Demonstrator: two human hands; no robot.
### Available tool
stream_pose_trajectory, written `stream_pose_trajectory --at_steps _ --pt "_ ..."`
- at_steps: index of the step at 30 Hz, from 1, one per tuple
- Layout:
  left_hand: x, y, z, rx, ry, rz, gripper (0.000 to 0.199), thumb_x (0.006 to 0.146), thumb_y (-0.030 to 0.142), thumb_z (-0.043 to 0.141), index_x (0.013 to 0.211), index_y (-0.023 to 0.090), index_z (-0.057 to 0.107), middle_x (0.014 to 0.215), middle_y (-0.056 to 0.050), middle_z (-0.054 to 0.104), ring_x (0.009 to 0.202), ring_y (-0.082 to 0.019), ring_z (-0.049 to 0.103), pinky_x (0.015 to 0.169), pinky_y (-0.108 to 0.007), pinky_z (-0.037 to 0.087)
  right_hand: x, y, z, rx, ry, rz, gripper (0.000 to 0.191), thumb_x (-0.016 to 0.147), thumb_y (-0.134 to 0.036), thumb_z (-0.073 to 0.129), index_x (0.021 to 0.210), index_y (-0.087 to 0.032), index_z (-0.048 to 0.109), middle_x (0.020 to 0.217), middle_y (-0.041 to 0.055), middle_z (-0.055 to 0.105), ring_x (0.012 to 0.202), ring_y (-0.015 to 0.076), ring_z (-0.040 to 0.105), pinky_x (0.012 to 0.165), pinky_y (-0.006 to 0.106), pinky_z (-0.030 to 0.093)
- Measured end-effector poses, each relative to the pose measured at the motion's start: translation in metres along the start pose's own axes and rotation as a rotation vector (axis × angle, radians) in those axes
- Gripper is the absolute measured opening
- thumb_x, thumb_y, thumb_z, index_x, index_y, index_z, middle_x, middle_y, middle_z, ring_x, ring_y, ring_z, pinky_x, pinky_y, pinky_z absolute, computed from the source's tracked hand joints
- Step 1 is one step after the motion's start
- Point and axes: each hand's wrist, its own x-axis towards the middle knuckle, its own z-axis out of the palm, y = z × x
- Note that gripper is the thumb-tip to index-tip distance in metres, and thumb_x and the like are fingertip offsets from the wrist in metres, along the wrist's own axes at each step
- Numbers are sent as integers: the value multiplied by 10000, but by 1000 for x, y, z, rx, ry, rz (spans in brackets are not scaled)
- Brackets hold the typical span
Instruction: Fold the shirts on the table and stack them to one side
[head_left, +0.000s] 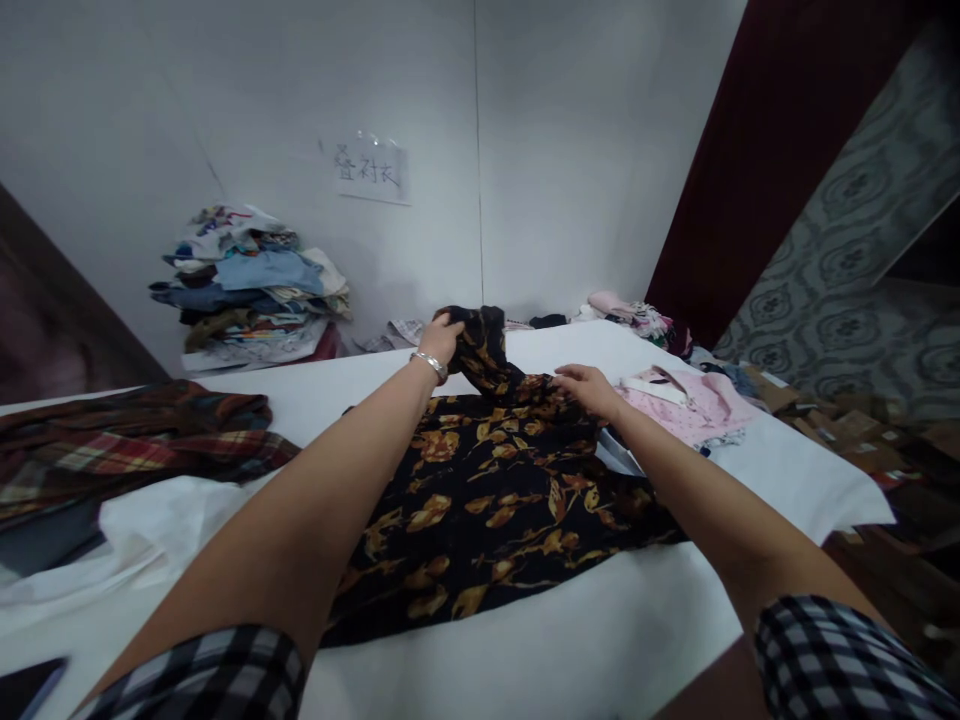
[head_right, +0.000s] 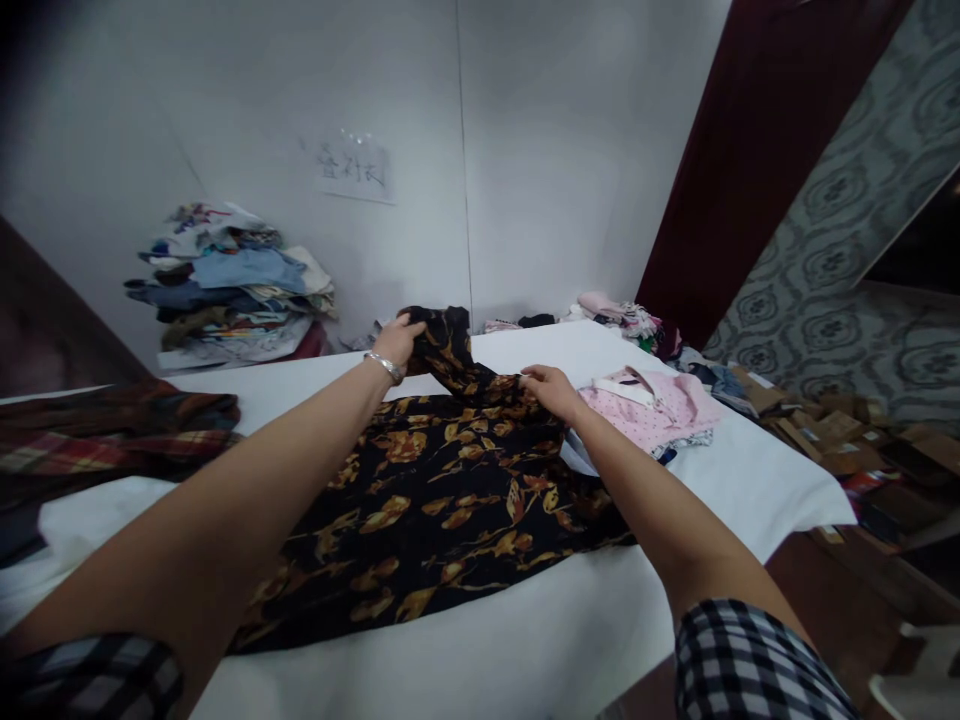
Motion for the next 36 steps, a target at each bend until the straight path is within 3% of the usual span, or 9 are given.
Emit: stream_pose_trajectory --at_steps 4,7,9,11,16,19,29,33,36 --pt "-50 34 29 359 -376 237 248 794 367 557 841 152 672 893 -69 705 896 -219 630 904 -368 452 -5 -51 21 440 -66 -144 876 736 -400 674 1479 -293 222 1063 37 671 776 168 656 609 271 543" --pt "-82 38 39 597 -641 402 379 828 488 520 963 176 687 1009 -78 700 945 -222 619 904 -352 451 -3 -72 28 554 55 -115 612 745 -383 622 1320 -221 489 848 12 685 623 154 620 532 259 509" --pt "-88 25 24 690 -597 401 464 836 488 522 1200 213 609 1142 -71 670 997 -212 615 915 -333 450 -1 -74 24 622 161 -37 398 745 -348 590 1104 -181 622 775 15 679 572 149 593 503 258 483" --pt "-83 4 -10 854 -441 269 522 862 455 495 1334 232 508 1230 -62 636 1023 -199 618 927 -312 450 2 -68 13 702 217 37 287 740 -331 584 980 -184 638 755 16 675 549 143 582 472 246 452" --pt "-64 -55 -122 1264 -202 -80 461 864 297 452 1282 139 566 1337 -127 561 1213 -263 523 1046 -364 371 15 -44 -21 926 183 104 220 785 -380 540 942 -235 592 818 16 663 595 131 601 469 224 423" --pt "-59 -77 -158 1346 -216 -134 487 843 245 444 1316 168 534 1373 -110 532 1255 -254 484 1059 -377 355 24 -38 -32 958 170 100 204 844 -398 446 924 -250 561 848 31 655 637 144 606 497 241 438" --pt "-31 -103 -151 1492 -440 -138 670 752 92 483 1397 269 439 1470 -82 419 1371 -258 323 1089 -452 265 47 -36 -39 879 129 95 253 923 -396 345 980 -242 538 866 64 661 612 132 618 543 271 409" --pt "-25 -103 -146 1548 -409 -155 535 734 119 545 1254 233 599 1245 -148 612 1208 -293 498 1030 -443 302 51 -38 -39 929 146 99 192 897 -319 411 981 -232 560 830 44 666 573 149 618 504 261 429" --pt "-16 -88 -149 1608 -283 -135 358 784 153 508 1093 168 688 1149 -190 641 1159 -317 511 987 -441 310 58 -44 -43 1000 222 89 172 869 -238 439 972 -206 573 828 42 668 595 153 627 515 259 459"
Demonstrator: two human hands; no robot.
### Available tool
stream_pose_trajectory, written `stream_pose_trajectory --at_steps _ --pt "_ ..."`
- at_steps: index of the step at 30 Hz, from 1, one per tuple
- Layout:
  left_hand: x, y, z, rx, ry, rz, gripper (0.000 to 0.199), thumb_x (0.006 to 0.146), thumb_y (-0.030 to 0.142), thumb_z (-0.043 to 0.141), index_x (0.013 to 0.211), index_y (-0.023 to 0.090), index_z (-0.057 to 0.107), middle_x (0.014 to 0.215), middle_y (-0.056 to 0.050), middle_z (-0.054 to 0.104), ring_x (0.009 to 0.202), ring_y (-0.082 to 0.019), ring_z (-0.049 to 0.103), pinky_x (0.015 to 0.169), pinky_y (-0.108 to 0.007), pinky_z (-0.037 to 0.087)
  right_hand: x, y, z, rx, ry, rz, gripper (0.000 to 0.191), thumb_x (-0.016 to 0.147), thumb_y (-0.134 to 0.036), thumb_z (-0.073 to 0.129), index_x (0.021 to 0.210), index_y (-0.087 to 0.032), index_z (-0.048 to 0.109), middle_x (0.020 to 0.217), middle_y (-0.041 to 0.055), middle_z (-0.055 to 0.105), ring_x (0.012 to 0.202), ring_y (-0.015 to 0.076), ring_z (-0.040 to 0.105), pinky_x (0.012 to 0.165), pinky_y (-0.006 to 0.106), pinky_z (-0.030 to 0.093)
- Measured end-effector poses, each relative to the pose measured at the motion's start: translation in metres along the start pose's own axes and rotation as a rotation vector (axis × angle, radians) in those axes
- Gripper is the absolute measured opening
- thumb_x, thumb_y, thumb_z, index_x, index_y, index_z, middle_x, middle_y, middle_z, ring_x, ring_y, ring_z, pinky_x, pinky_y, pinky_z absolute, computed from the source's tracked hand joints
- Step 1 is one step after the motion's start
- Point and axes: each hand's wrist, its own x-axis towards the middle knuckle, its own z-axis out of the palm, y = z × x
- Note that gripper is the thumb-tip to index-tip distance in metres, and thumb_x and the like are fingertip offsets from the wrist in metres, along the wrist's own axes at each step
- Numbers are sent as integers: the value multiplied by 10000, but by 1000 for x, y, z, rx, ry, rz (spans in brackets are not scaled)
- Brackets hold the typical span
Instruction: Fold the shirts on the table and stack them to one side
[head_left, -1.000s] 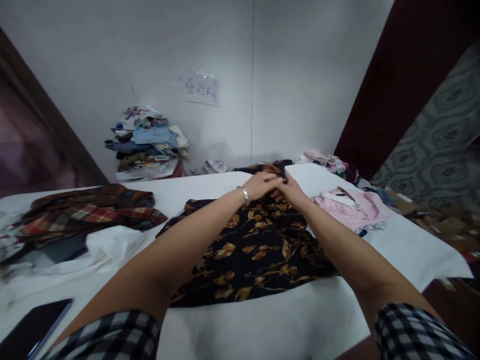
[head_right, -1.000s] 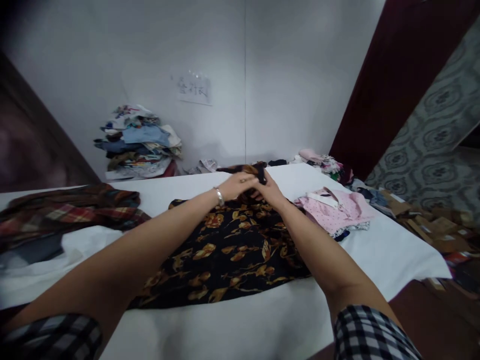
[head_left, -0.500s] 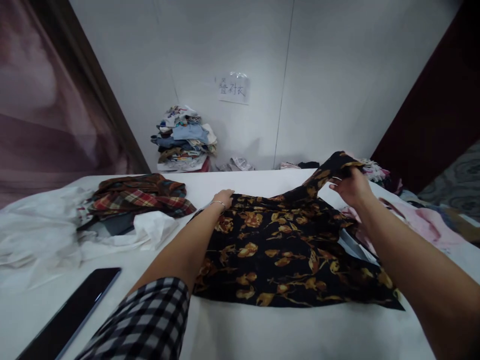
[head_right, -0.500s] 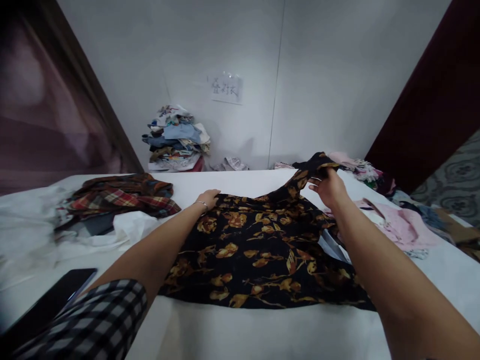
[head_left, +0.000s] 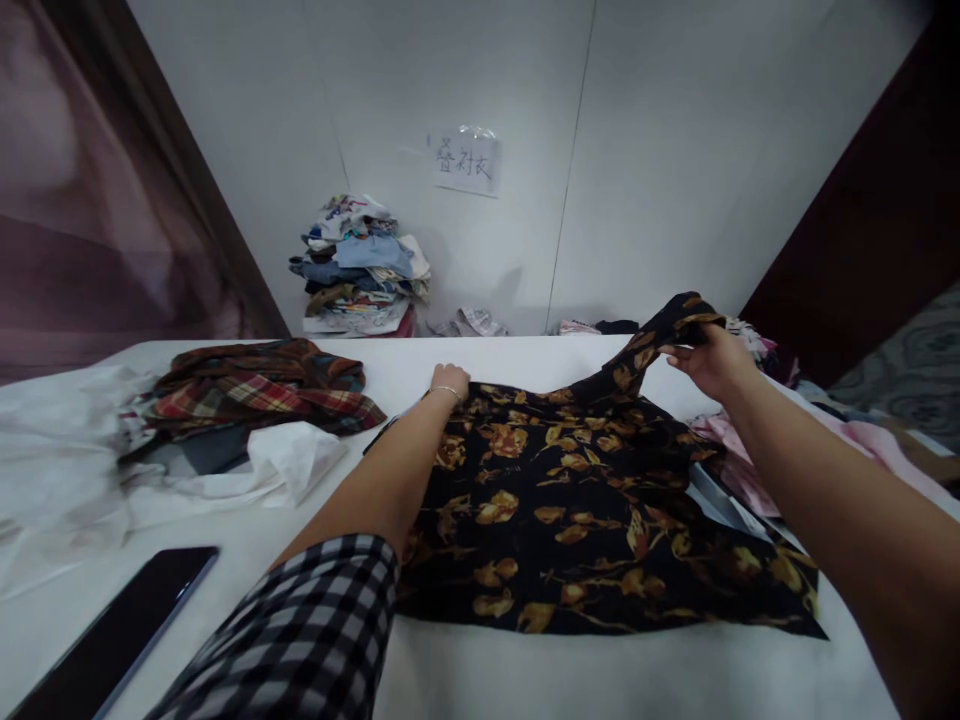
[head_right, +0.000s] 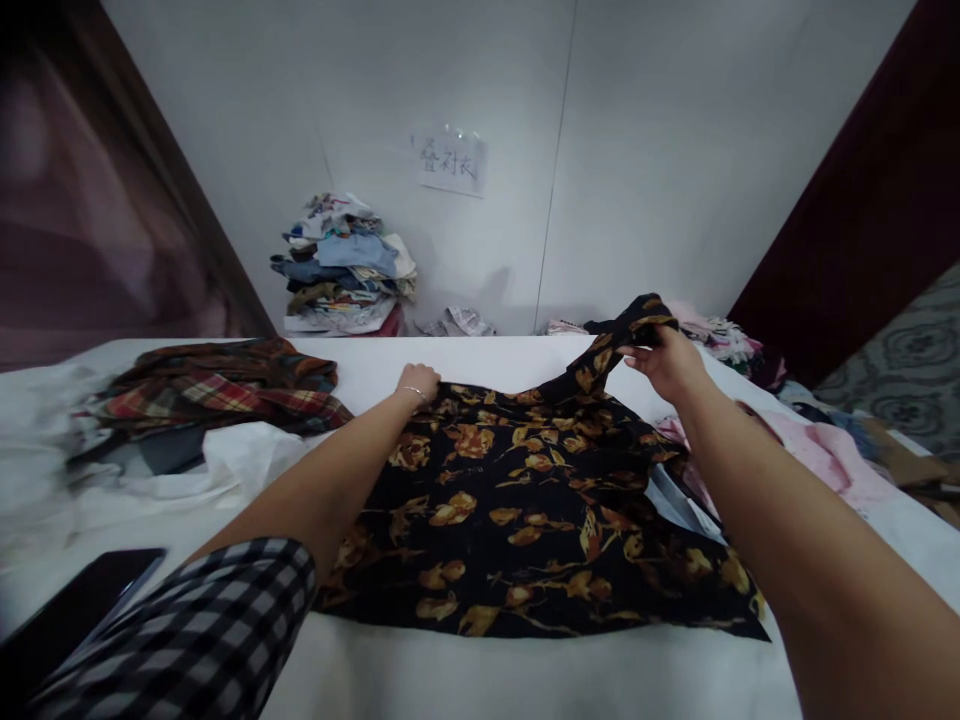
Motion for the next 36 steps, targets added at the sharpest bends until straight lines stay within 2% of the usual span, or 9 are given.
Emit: stream_pose_trajectory --at_steps 6,11,16,20,23,26,28,32,36 --pt "3 -22 -44 45 153 -76 343 829 227 444 1045 168 703 1107 -179 663 1088 -312 547 914 -420 333 10 -19 -1 33 198 -157 235 813 -117 465 1002 -214 565 782 12 649 555 149 626 479 246 432" --pt "-13 -25 -51 63 171 -43 310 820 215 449 991 170 704 1040 -158 699 996 -281 606 899 -402 333 1 -23 -4 -17 201 -247 345 747 -88 524 1060 -215 591 736 1 640 534 130 596 490 251 465" --pt "-38 -14 -65 94 203 77 307 868 244 413 963 142 686 1016 -163 696 974 -269 614 888 -387 337 -12 -38 0 -42 205 -260 420 734 -77 514 1122 -225 581 790 7 647 553 135 611 477 257 477" --pt "-78 -15 -76 179 242 279 317 907 279 391 986 135 662 1015 -152 674 931 -250 613 831 -362 366 -39 -57 -4 -36 199 -318 568 732 -69 519 1275 -232 483 931 36 665 599 134 633 529 289 508" --pt "-125 -24 -66 236 254 495 297 920 244 377 922 142 655 888 -123 658 835 -226 606 772 -352 385 -76 -57 -24 -52 220 -358 656 686 -79 566 1308 -261 469 982 45 671 611 142 647 510 277 522" --pt "-175 -31 -38 153 178 704 222 890 192 432 865 171 651 817 -83 634 777 -198 584 751 -340 397 -120 -39 -52 -57 260 -344 691 604 -85 615 1264 -269 525 940 31 674 596 152 650 455 255 528" --pt "-201 -34 -17 100 121 769 200 867 153 455 845 180 652 825 -70 631 779 -185 577 759 -330 403 -146 -21 -69 -47 283 -299 686 552 -88 637 1211 -265 569 881 12 675 579 151 641 436 249 533" --pt "-220 -35 9 16 76 678 246 876 157 431 852 189 674 846 -67 636 821 -181 581 761 -308 419 -180 9 -88 -27 343 -206 594 541 -141 682 1120 -261 620 845 -11 674 565 129 617 438 241 535" --pt "-219 -33 14 -48 79 581 268 874 188 428 882 192 696 906 -77 644 872 -189 589 807 -316 437 -189 12 -93 -50 380 -204 432 602 -202 695 1029 -254 650 886 -11 666 620 112 617 471 211 517"
